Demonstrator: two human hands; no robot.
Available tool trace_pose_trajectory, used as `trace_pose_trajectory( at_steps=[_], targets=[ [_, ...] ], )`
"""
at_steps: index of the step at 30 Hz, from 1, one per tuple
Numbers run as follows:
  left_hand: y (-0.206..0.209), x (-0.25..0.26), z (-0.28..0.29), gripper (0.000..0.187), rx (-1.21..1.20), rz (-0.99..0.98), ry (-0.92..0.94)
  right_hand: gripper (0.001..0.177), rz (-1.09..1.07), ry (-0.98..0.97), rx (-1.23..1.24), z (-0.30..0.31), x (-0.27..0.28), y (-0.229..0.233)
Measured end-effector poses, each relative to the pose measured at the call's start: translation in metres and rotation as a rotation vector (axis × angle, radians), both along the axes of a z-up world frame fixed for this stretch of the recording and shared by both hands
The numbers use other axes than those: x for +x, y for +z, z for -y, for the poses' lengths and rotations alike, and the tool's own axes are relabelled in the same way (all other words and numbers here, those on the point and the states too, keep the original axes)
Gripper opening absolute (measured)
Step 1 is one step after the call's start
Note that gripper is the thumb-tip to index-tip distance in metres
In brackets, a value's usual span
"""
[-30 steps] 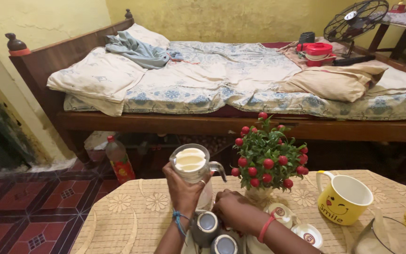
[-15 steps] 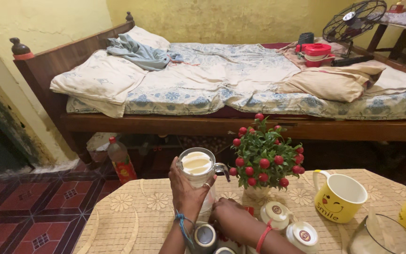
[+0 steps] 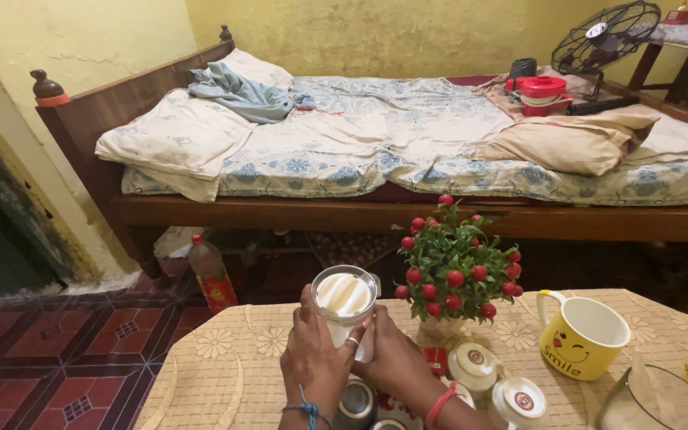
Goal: The person wipes a large clear glass pitcher and a yellow mug with a red cloth and handles several small white cups on a table.
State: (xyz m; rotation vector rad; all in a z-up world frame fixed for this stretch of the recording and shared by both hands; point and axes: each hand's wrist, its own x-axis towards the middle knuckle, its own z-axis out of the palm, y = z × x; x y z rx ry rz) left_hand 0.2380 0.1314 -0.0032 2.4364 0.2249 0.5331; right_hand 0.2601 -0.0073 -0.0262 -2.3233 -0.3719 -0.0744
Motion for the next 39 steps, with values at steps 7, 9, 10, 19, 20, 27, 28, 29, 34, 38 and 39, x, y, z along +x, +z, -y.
trace_pose_trajectory(
  at_steps=[7,9,10,19,20,27,28,29,34,38,39],
  targets=[
    [0.027,0.006,0.008,0.115,0.185,-0.393,0.001,0.073,-0.169,0.067,0.03,0.014,0.03,0.002],
    [0.028,0.012,0.015,0.103,0.33,-0.368,0.002,0.075,-0.157,0.132,0.061,0.021,0.035,0.002],
    [0.026,0.015,0.017,0.103,0.35,-0.342,0.015,0.075,-0.12,0.169,0.098,0.023,0.037,0.001],
    [-0.002,0.038,0.023,0.106,0.352,-0.222,0.054,0.096,-0.214,0.097,0.063,0.02,0.046,-0.026],
    [-0.003,0.038,0.021,0.106,0.349,-0.213,0.047,0.098,-0.242,0.076,0.024,0.021,0.047,-0.029],
    [0.0,0.034,0.02,0.111,0.326,-0.199,0.032,0.067,-0.104,0.061,-0.693,0.037,0.034,-0.053],
    [0.002,0.03,0.019,0.117,0.229,-0.142,-0.003,0.063,-0.051,0.055,-0.649,0.037,0.03,-0.054],
    [0.003,0.026,0.016,0.123,0.133,-0.084,-0.039,0.06,0.002,0.048,-0.603,0.038,0.027,-0.055],
    [-0.02,0.02,-0.003,0.125,-0.288,-0.295,-0.063,0.042,-0.093,0.086,-0.483,0.039,0.011,-0.046],
    [-0.094,0.016,-0.03,0.1,-0.434,-0.165,-0.188,0.038,0.05,0.143,-0.411,0.033,-0.003,-0.049],
    [-0.112,0.013,-0.038,0.092,-0.531,-0.176,-0.229,0.036,0.068,0.133,-0.416,0.033,-0.005,-0.049]
  ],
)
